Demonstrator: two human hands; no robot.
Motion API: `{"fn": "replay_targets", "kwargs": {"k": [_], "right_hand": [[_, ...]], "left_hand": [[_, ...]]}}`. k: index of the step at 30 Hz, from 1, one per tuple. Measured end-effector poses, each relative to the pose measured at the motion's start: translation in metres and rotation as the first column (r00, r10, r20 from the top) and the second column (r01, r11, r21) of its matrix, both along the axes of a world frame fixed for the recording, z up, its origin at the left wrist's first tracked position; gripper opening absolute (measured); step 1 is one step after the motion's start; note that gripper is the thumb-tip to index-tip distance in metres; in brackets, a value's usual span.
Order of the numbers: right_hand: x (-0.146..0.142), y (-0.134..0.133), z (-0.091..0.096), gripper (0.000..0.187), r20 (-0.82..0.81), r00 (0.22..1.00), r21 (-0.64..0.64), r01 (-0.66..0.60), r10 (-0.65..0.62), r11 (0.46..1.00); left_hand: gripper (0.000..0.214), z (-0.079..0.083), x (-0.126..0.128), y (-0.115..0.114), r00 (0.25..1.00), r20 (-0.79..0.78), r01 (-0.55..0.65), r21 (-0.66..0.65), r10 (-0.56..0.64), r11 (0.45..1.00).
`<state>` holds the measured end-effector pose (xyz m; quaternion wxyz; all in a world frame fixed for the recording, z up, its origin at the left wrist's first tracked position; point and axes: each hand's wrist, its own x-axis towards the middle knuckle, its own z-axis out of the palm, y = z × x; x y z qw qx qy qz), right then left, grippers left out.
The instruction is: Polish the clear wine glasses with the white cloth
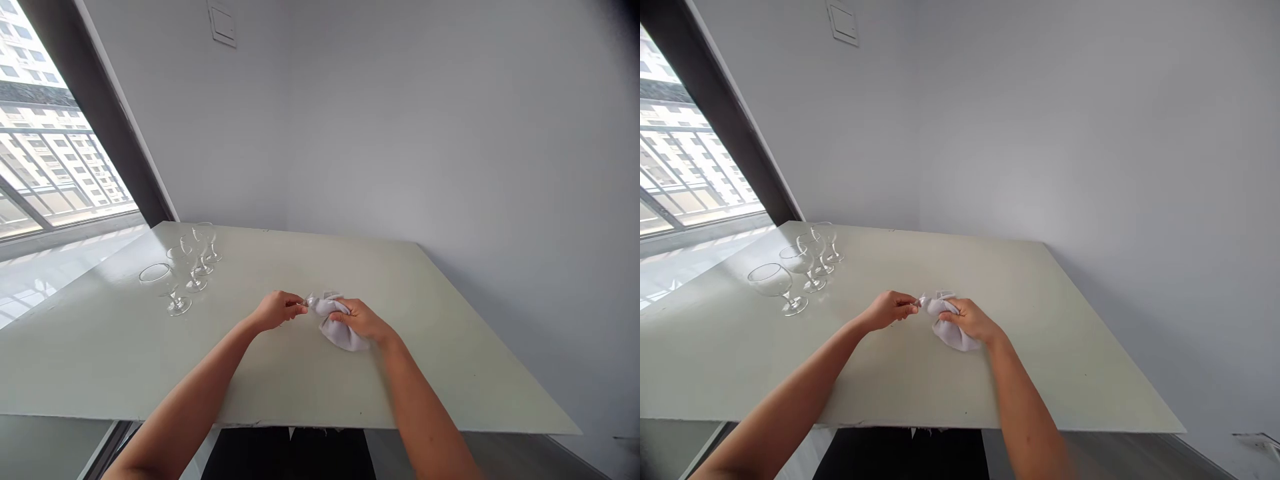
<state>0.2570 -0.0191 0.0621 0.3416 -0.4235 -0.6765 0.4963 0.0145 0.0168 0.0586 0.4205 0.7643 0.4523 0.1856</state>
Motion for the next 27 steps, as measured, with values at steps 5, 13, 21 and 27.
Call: {"fn": "replay_targets", "kwargs": {"k": [5, 13, 21, 27], "right_hand": [[0.016, 0.005, 0.002, 0.034, 0.032, 0.856, 0.284, 0.487, -0.516, 0.826], [-0.059, -0.014, 0.009, 0.047, 0.464, 0.799, 0.786, -0.173, -0.381, 0.593], [-0.071, 0.027, 0.018, 0.031, 0.278, 0.822, 0.724, 0.160, -0.496, 0.671], [-0.064, 0.048, 0.007, 0.051, -0.192, 0.740, -0.018, 0.655, -0.645, 0.756]], "left_hand": [[0.038, -0.001, -0.006, 0.005, 0.982, -0.027, -0.184, 0.083, 0.187, 0.979], [0.017, -0.016, 0.004, 0.001, 0.965, -0.152, -0.137, 0.397, 0.212, 0.908], [0.022, -0.016, 0.008, -0.007, 0.979, -0.081, -0.096, 0.623, 0.186, 0.776], [0.021, -0.012, 0.012, -0.009, 0.955, 0.049, -0.283, 0.455, 0.294, 0.844]]}}
